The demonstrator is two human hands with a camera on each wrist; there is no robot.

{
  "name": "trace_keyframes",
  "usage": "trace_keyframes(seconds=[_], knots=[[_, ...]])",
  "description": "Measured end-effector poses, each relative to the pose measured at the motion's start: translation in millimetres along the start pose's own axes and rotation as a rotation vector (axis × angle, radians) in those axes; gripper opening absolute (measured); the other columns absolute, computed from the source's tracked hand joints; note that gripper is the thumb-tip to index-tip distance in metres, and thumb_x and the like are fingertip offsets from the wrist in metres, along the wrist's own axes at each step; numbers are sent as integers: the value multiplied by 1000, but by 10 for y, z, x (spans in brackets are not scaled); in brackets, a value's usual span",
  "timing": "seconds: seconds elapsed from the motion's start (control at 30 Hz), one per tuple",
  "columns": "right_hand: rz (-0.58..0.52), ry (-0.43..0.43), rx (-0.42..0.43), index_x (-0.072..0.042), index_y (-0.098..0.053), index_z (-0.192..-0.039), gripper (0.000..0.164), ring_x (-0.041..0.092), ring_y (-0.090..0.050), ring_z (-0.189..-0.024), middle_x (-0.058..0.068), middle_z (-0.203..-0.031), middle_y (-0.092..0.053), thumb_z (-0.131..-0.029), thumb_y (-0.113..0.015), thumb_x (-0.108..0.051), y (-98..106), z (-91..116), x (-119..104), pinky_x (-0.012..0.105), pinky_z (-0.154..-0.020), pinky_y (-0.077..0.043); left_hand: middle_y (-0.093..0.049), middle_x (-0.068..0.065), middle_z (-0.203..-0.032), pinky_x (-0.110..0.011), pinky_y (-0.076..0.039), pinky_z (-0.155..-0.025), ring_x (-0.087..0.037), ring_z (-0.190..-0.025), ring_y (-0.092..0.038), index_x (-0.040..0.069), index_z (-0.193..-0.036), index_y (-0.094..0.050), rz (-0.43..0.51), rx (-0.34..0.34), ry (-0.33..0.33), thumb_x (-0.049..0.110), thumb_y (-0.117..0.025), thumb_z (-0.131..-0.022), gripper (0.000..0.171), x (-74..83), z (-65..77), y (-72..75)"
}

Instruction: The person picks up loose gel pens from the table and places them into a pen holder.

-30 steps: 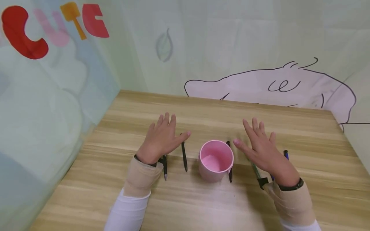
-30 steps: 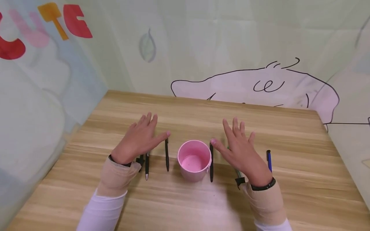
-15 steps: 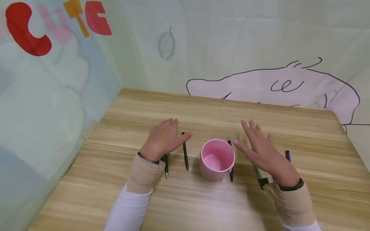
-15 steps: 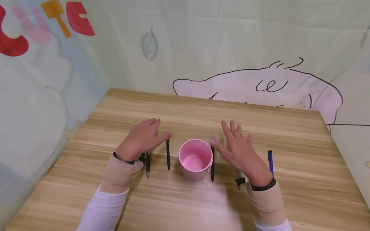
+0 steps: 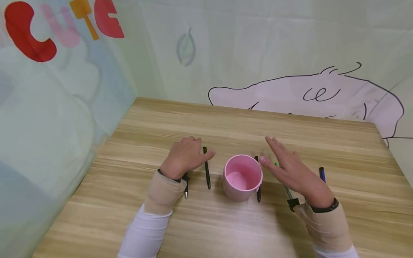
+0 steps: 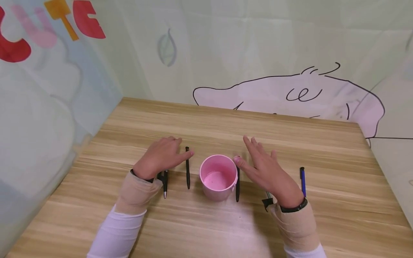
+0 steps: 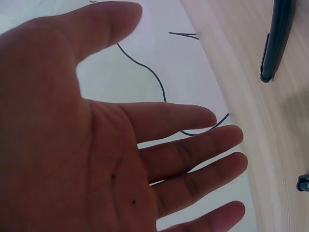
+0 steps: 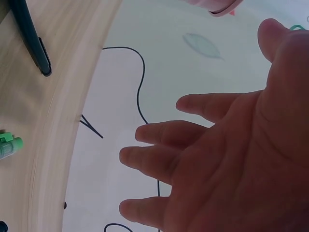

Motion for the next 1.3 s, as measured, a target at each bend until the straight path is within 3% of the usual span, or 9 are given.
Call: trace_keyframes(seconds=[0.27,0.5,0.77,1.0,1.3], knots=[[0,35,-5,-11,-17,-162,76,45,-22,-147,21,-162,-23,-104,-50,-48,-25,-9,-13,75,-110,-5,-54,-6,-71,-37,-45,-57,-23,-67,-54,7,-72,-57,79,-19,-27,47,-59,-96,47,6,-36,-46],[-17,53,-18,-8,-20,-161,76,45,-34,-142,22,-158,-33,-104,-52,-46,-74,-2,-3,66,-106,-34,-52,-4,-66,-35,-44,-56,-22,-63,-53,10,-68,-53,110,-42,-40,43,-62,-95,44,24,-47,-112],[-40,54,-42,-11,-20,-161,75,45,-34,-142,21,-159,-32,-104,-52,-46,-80,3,-17,65,-107,-34,-43,-1,-59,-33,-40,-52,-19,-57,-48,13,-56,-44,87,-60,-31,43,-63,-95,53,23,-58,-159],[-59,68,-56,-11,-22,-161,73,44,-35,-142,19,-158,-34,-104,-51,-46,-100,-19,-35,64,-107,-34,-39,1,-57,-32,-38,-51,-17,-56,-46,15,-54,-42,84,-70,-56,41,-61,-96,53,49,-58,-180],[-74,109,-69,-8,-26,-160,73,37,-36,-143,15,-159,-34,-103,-55,-44,-187,-64,-47,59,-109,-34,-41,1,-58,-31,-37,-49,-17,-55,-45,15,-55,-43,67,-91,-22,38,-64,-95,50,50,-70,-237]])
Point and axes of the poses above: each hand's wrist, its own z-axis away from the middle knuckle, its own y-axis out of the back of the hand, x = y × z, the point moved 4 cm from there along -z, towards the middle knuckle
